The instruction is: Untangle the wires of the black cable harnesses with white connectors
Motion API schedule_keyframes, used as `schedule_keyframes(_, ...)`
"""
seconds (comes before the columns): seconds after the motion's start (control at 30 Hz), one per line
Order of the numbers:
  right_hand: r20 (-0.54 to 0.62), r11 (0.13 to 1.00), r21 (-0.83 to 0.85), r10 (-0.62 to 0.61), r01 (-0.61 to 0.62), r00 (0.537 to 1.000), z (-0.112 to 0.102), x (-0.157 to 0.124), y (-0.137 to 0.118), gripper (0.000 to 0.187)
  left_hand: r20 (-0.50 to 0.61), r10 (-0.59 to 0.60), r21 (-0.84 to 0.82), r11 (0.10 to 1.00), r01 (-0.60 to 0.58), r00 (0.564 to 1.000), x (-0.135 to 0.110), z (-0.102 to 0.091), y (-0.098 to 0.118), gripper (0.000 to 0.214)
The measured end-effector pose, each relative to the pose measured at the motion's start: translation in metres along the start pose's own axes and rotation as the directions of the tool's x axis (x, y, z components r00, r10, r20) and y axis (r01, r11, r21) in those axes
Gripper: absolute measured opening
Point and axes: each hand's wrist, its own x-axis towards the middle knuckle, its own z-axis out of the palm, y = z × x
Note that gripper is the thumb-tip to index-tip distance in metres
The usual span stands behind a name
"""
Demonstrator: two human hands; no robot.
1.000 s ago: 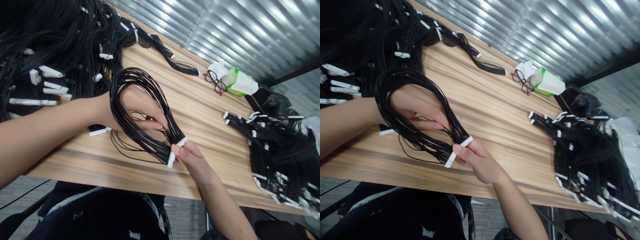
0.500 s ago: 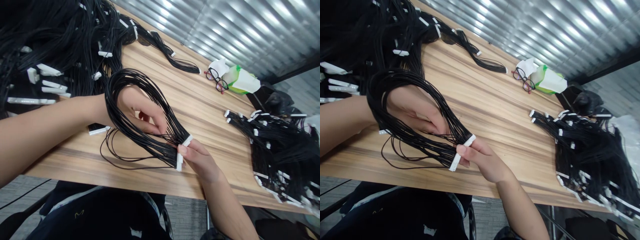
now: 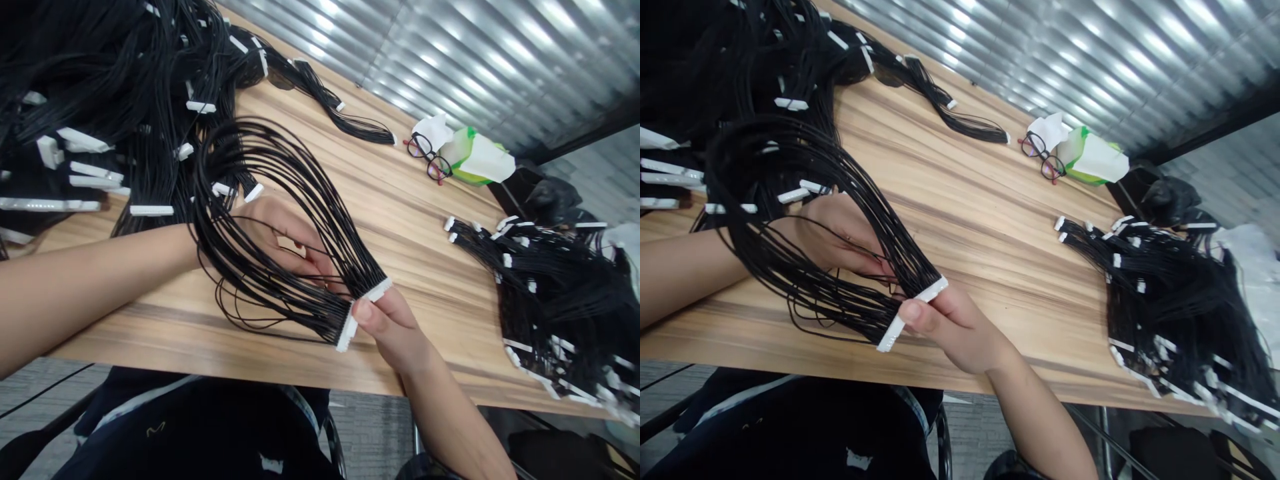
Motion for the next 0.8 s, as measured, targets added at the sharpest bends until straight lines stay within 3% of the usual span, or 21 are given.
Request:
schedule_keyframes(0.1,0.045,0.999,-0.021,-0.038,0.039,0.998,-0.001,-0.004,0.007,0.040,-0.006,-0.028,-0.058,0.998,0.027,1.000,0.006,-0.006,0.001,0.041)
schedule_keyframes(0.23,-0.174,0.992,-0.031,-0.129,0.126,0.976,-0.004,0.001,0.008,0.041,-0.053,-0.014,-0.180,0.984,0.005,0.999,0.015,-0.015,0.000,0.018)
schedule_keyframes(0.33,-0.398,0.960,0.008,-0.253,0.280,0.882,-0.004,0.011,0.000,0.040,-0.158,-0.013,-0.020,1.000,0.010,0.987,0.018,-0.021,-0.003,0.008)
schedule_keyframes(0.4,-0.492,0.936,-0.020,-0.314,0.351,0.812,-0.002,0.018,-0.004,0.041,-0.278,-0.063,0.149,0.983,0.107,0.959,0.017,-0.022,-0.003,0.013)
schedule_keyframes(0.47,-0.530,0.931,-0.076,-0.340,0.356,0.777,0.000,0.021,-0.005,0.040,-0.415,-0.121,0.221,0.948,0.229,0.902,0.015,-0.022,0.001,0.024)
schedule_keyframes(0.53,-0.536,0.930,-0.112,-0.353,0.350,0.767,0.002,0.022,-0.002,0.038,-0.483,-0.060,0.267,0.940,0.212,0.874,0.014,-0.020,0.009,0.021)
schedule_keyframes(0.6,-0.522,0.927,-0.112,-0.361,0.358,0.773,0.003,0.020,0.004,0.034,-0.403,0.148,0.390,0.921,0.024,0.903,0.012,-0.017,0.017,0.012)
schedule_keyframes(0.67,-0.494,0.932,-0.095,-0.349,0.349,0.797,0.003,0.018,0.009,0.032,-0.242,0.370,0.549,0.815,-0.188,0.897,0.010,-0.014,0.022,0.012)
schedule_keyframes(0.8,-0.464,0.951,-0.084,-0.302,0.298,0.833,0.005,0.016,0.014,0.033,-0.102,0.493,0.699,0.653,-0.291,0.864,0.008,-0.009,0.024,0.004)
